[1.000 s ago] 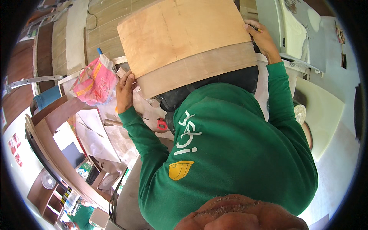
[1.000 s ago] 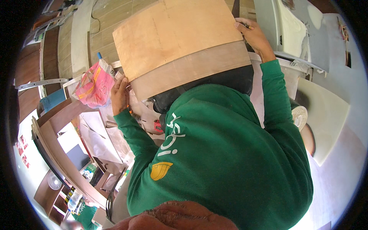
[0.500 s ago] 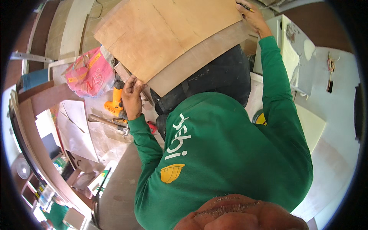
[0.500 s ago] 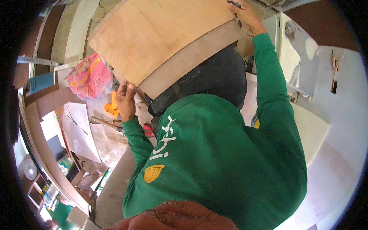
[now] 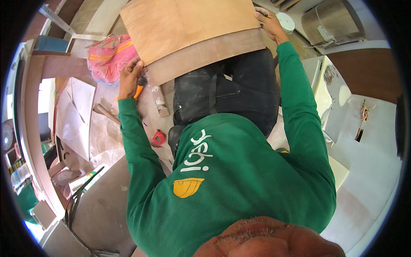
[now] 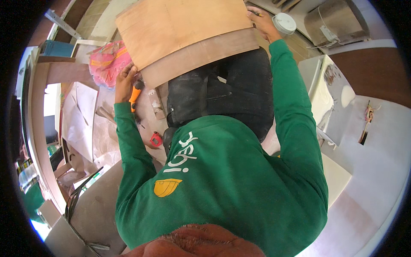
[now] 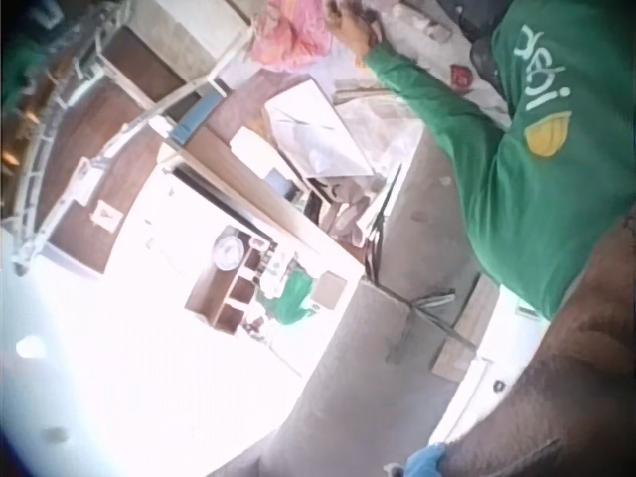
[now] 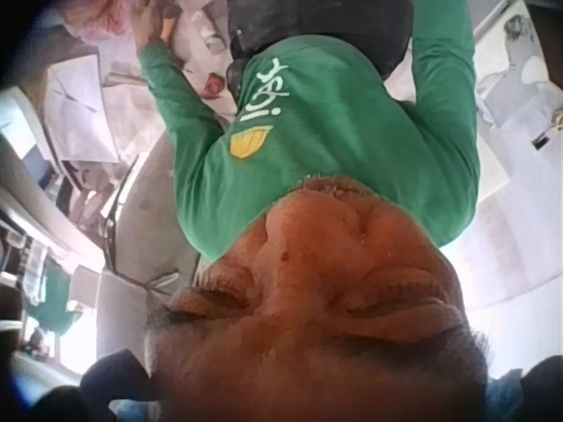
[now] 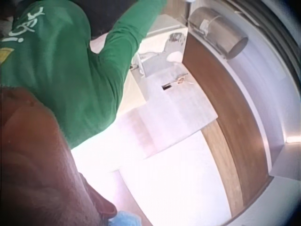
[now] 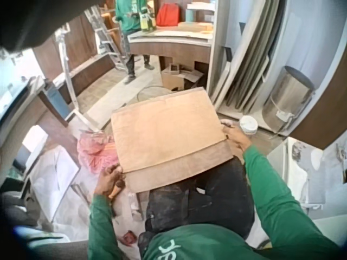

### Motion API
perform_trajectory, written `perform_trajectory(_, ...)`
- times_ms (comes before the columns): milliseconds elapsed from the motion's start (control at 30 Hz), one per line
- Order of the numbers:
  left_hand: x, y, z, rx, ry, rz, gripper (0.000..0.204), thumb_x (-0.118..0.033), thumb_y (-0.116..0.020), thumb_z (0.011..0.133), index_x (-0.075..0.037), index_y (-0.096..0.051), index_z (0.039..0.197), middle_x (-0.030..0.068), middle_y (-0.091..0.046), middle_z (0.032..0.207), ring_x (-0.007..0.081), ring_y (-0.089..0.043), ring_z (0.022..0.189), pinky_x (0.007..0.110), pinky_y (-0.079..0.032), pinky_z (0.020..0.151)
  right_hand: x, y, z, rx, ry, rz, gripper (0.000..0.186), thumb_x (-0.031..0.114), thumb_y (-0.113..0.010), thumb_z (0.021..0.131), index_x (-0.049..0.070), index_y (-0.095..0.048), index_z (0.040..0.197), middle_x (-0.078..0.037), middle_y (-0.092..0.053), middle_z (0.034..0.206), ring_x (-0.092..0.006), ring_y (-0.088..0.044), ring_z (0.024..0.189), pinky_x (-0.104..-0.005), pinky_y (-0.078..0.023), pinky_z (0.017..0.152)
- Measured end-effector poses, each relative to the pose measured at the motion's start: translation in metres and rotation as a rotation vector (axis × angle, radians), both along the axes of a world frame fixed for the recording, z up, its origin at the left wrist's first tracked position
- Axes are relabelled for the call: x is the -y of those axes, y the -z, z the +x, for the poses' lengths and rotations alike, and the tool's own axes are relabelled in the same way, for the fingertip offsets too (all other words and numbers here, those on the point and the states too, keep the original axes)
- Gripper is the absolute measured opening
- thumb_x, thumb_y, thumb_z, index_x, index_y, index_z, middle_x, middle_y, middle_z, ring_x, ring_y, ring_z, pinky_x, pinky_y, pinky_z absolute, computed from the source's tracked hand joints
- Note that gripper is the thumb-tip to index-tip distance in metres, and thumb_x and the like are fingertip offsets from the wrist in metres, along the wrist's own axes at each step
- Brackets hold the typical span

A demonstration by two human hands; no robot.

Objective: The person measures and marks a rectangular piece of wood using a tape measure and a pencil. They then use a hand saw to cut along the marked line.

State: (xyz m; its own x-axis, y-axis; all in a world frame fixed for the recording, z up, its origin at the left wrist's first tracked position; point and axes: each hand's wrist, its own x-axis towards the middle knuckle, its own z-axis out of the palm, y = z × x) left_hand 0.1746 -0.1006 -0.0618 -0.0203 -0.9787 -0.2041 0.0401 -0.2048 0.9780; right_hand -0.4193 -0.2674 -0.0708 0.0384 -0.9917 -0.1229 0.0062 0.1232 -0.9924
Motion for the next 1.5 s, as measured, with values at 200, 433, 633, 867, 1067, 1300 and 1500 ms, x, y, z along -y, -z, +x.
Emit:
perform_trajectory(200,0.006,-0.011,0.009,0.009,0.059,0.007,0.052,-0.026,-0.072,0.110,0.006,-0.060,0.150,0.0099,-0.071,0.139,0.0178,-0.069,0.123,0.036,-0.058,0.107,0.008,-0.003,0.000,-0.038,-0.001,0.037,0.044,0.021,-0.070,0.110,0.003,-0.065,0.150,-0.010,-0.073,0.139,-0.0195,-0.070,0.124,-0.0363,-0.057,0.105)
perform_trajectory(433,-0.018,-0.007,-0.032,-0.200,0.114,0.142,0.043,-0.024,-0.071,0.110,0.004,-0.063,0.142,0.0050,-0.073,0.127,0.0130,-0.071,0.107,0.032,-0.060,0.097,-0.017,0.002,-0.059,-0.071,-0.010,0.108,0.043,0.022,-0.070,0.110,-0.002,-0.067,0.146,-0.010,-0.075,0.133,-0.0186,-0.072,0.116,-0.0337,-0.058,0.101)
perform_trajectory(633,-0.063,0.001,-0.092,-0.288,0.145,0.331,0.038,-0.025,-0.070,0.111,-0.003,-0.064,0.140,-0.0013,-0.070,0.123,0.0099,-0.069,0.105,0.030,-0.059,0.095,-0.055,0.030,-0.131,-0.208,-0.045,0.271,0.039,0.020,-0.069,0.109,-0.003,-0.070,0.141,-0.011,-0.074,0.132,-0.0178,-0.070,0.115,-0.0340,-0.056,0.099)
perform_trajectory(867,-0.060,-0.006,-0.088,-0.321,0.102,0.338,0.026,-0.021,-0.070,0.109,-0.004,-0.065,0.129,-0.0019,-0.068,0.106,0.0103,-0.069,0.096,0.031,-0.061,0.088,-0.083,0.044,-0.104,-0.359,-0.035,0.397,0.049,0.029,-0.071,0.108,-0.002,-0.064,0.146,-0.007,-0.074,0.124,-0.0163,-0.068,0.108,-0.0329,-0.055,0.098)
perform_trajectory(1067,-0.076,-0.009,-0.098,-0.310,0.244,0.377,0.039,-0.016,-0.070,0.103,-0.001,-0.052,0.135,-0.0009,-0.061,0.095,0.0114,-0.067,0.085,0.039,-0.065,0.085,-0.080,0.053,-0.105,-0.496,0.016,0.244,0.070,0.040,-0.073,0.105,-0.005,-0.053,0.155,-0.014,-0.066,0.144,-0.0218,-0.064,0.126,-0.0364,-0.050,0.108)
perform_trajectory(1300,-0.137,-0.044,-0.199,-0.466,0.179,0.576,0.033,-0.005,-0.067,0.097,-0.002,-0.064,0.130,0.0103,-0.075,0.111,0.0259,-0.076,0.099,0.043,-0.069,0.088,-0.048,0.029,-0.095,-1.035,-0.022,0.242,0.043,0.029,-0.075,0.103,0.005,-0.070,0.138,-0.016,-0.076,0.129,-0.0307,-0.073,0.112,-0.0427,-0.059,0.092)
perform_trajectory(1500,-0.141,-0.038,-0.251,-0.638,0.275,0.902,0.009,-0.005,-0.069,0.096,0.000,-0.071,0.103,0.0185,-0.077,0.111,0.0319,-0.077,0.106,0.040,-0.066,0.091,-0.094,0.047,-0.137,-0.552,0.606,-0.393,0.023,0.022,-0.075,0.100,0.005,-0.075,0.114,-0.025,-0.076,0.107,-0.0359,-0.075,0.095,-0.0458,-0.057,0.082)
